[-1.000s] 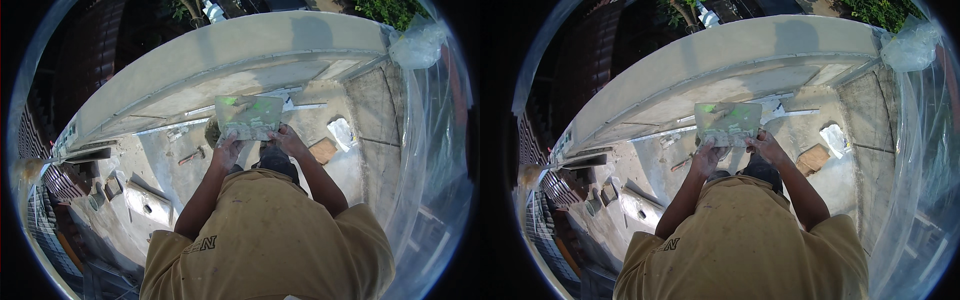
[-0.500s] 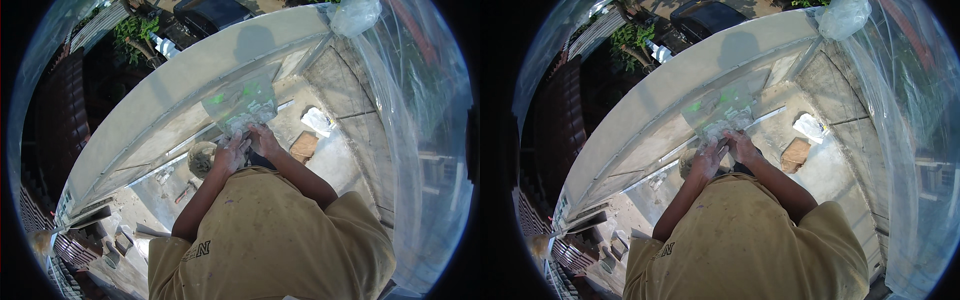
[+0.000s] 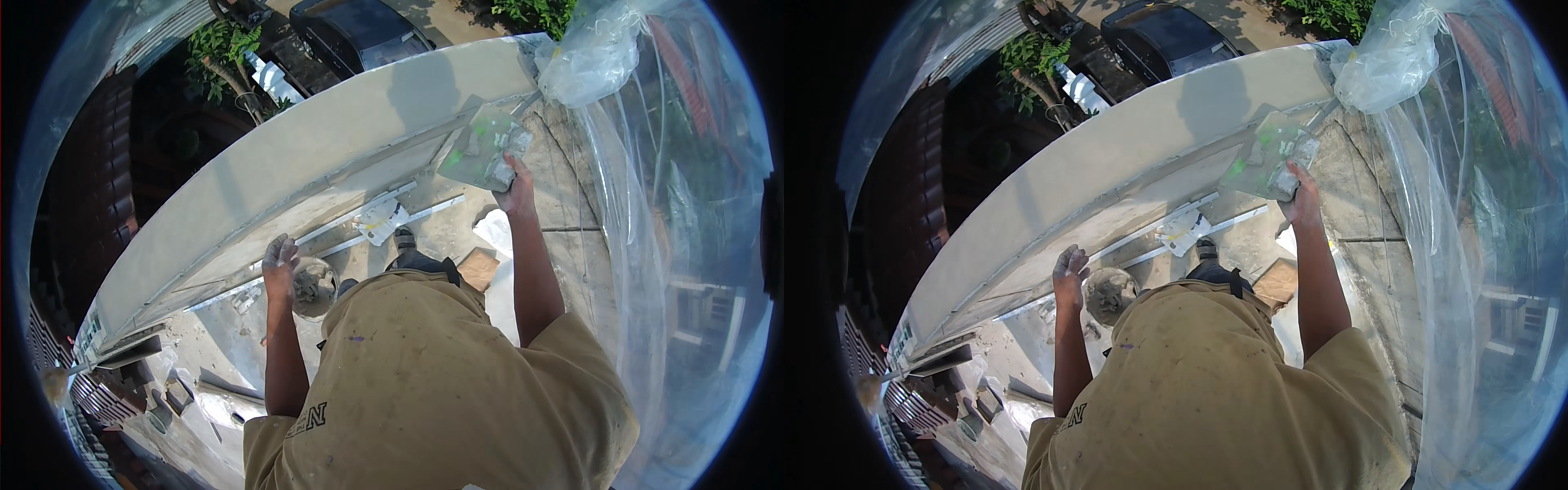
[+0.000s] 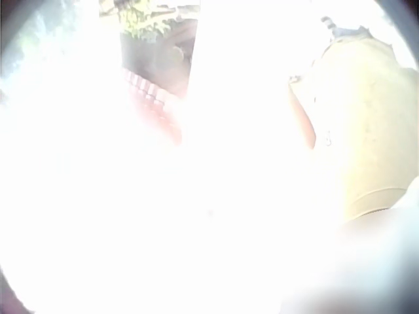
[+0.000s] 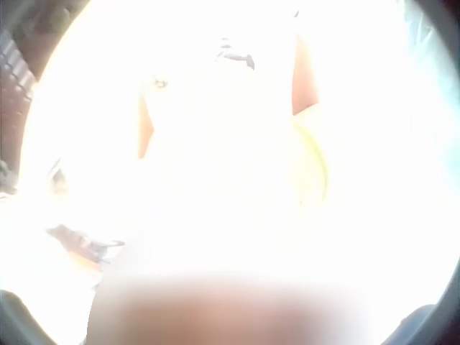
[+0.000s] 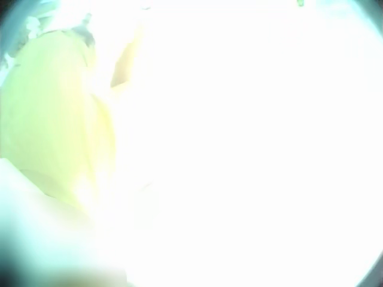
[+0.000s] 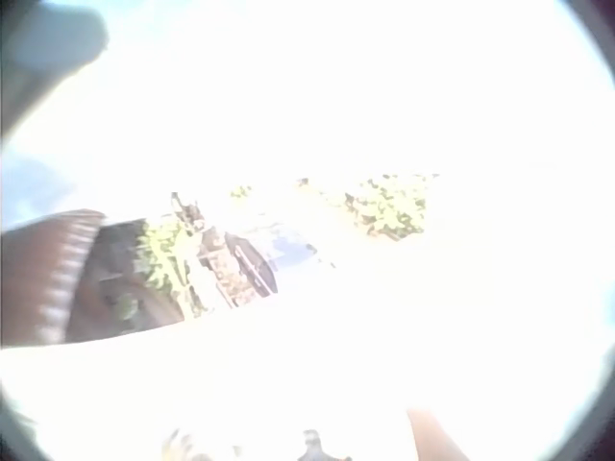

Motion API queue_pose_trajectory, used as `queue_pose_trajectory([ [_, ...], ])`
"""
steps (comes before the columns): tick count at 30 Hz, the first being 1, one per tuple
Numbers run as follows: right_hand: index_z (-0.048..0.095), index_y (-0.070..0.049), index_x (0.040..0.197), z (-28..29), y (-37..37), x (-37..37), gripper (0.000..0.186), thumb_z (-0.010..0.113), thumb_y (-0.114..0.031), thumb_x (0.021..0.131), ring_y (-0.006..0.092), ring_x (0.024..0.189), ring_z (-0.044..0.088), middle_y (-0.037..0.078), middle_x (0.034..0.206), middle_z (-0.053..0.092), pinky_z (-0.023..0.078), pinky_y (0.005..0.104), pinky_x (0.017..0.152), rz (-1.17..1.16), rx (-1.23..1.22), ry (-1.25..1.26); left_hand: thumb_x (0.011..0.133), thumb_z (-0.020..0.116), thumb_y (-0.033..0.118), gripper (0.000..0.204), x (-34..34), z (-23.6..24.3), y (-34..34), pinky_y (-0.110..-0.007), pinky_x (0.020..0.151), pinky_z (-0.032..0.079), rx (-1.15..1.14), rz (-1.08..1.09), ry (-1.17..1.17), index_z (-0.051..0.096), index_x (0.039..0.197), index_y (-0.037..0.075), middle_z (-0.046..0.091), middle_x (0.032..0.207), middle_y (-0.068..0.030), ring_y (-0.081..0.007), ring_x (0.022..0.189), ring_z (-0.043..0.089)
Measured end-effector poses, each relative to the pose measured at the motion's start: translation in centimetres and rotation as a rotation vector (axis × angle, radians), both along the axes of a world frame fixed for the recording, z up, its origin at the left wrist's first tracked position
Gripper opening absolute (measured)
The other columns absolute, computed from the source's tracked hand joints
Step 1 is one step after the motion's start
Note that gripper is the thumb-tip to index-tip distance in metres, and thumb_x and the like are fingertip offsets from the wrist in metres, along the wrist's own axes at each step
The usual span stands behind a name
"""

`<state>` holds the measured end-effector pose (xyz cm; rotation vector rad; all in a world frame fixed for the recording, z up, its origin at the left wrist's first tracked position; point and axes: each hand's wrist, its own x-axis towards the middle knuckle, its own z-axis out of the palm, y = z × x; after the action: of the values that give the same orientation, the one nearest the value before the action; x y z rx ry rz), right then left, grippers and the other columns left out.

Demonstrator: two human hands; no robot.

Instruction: The person scoops mortar from a bucket onto a handheld board and applies and smooths it along the top of a concrete ledge using a trowel.

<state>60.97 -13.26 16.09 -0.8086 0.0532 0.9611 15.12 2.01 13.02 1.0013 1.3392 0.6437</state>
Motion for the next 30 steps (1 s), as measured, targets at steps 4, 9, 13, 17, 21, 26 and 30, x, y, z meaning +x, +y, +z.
queue_pose_trajectory([
  [4, 0.054, 0.001, 0.115, 1.2, 2.9, 11.7, 0.035, 0.062, -0.014, 0.085, 0.0230, 0.092, 0.063, 0.011, 0.103, 0.062, 0.051, 0.0371, 0.082, 0.110, -0.224, -0.370, 0.091, 0.061, 0.029, 0.046, 3.2, -0.7, 1.8, -0.033, 0.085, 0.048, 0.085, 0.082, 0.047, 0.051, 0.127, 0.001, 0.059, 0.114, -0.0121, -0.0227, 0.106, 0.059],
  [9, 0.057, 0.004, 0.109, 3.0, 7.3, 22.8, 0.035, 0.066, -0.015, 0.082, 0.0257, 0.084, 0.064, 0.012, 0.098, 0.065, 0.050, 0.0368, 0.077, 0.048, -0.622, -0.936, 0.090, 0.062, 0.031, 0.052, 6.6, -0.9, 0.6, -0.035, 0.085, 0.048, 0.012, 0.097, 0.034, 0.048, 0.129, -0.001, 0.055, 0.121, -0.0135, -0.0256, 0.107, 0.058],
  [13, 0.054, 0.006, 0.108, 1.9, 11.8, 24.8, 0.045, 0.069, -0.022, 0.076, 0.0364, 0.093, 0.064, 0.023, 0.100, 0.064, 0.049, 0.0405, 0.081, 0.052, -0.982, -1.598, 0.088, 0.066, 0.028, 0.050, 4.9, -5.5, -2.9, -0.035, 0.081, 0.048, -0.084, 0.213, 0.005, 0.049, 0.127, 0.002, 0.059, 0.116, -0.0101, -0.0244, 0.102, 0.061],
  [17, 0.046, 0.001, 0.111, -1.0, 15.2, 21.9, 0.050, 0.068, -0.026, 0.075, 0.0366, 0.100, 0.060, 0.022, 0.104, 0.061, 0.048, 0.0436, 0.086, -0.046, -1.278, -1.755, 0.087, 0.067, 0.025, 0.046, 3.5, -8.2, -5.7, -0.034, 0.078, 0.048, -0.155, 0.239, 0.000, 0.051, 0.125, 0.004, 0.060, 0.111, -0.0081, -0.0233, 0.098, 0.061],
  [21, 0.042, 0.000, 0.110, -3.6, 15.8, 15.1, 0.050, 0.067, -0.021, 0.073, 0.0388, 0.103, 0.056, 0.022, 0.111, 0.053, 0.049, 0.0479, 0.084, 0.136, -1.418, -1.759, 0.087, 0.067, 0.025, 0.045, 3.4, -8.9, -7.3, -0.033, 0.076, 0.049, -0.246, 0.230, 0.056, 0.051, 0.124, 0.005, 0.062, 0.108, -0.0072, -0.0217, 0.094, 0.062],
  [26, 0.042, 0.000, 0.112, -3.5, 13.2, 6.6, 0.050, 0.067, -0.019, 0.073, 0.0371, 0.098, 0.059, 0.022, 0.104, 0.058, 0.051, 0.0423, 0.082, 0.365, -1.288, -1.924, 0.088, 0.064, 0.027, 0.043, 2.7, -11.9, -8.5, -0.031, 0.075, 0.048, -0.357, 0.261, 0.051, 0.052, 0.124, 0.007, 0.063, 0.108, -0.0084, -0.0215, 0.095, 0.062],
  [30, 0.047, 0.005, 0.111, 1.8, 12.4, 11.0, 0.049, 0.066, -0.020, 0.073, 0.0369, 0.096, 0.062, 0.027, 0.091, 0.062, 0.050, 0.0433, 0.080, 0.372, -1.088, -1.573, 0.089, 0.062, 0.027, 0.040, 2.6, -13.1, -8.0, -0.032, 0.074, 0.047, -0.399, 0.249, 0.067, 0.053, 0.123, 0.007, 0.063, 0.108, -0.0078, -0.0203, 0.096, 0.063],
])
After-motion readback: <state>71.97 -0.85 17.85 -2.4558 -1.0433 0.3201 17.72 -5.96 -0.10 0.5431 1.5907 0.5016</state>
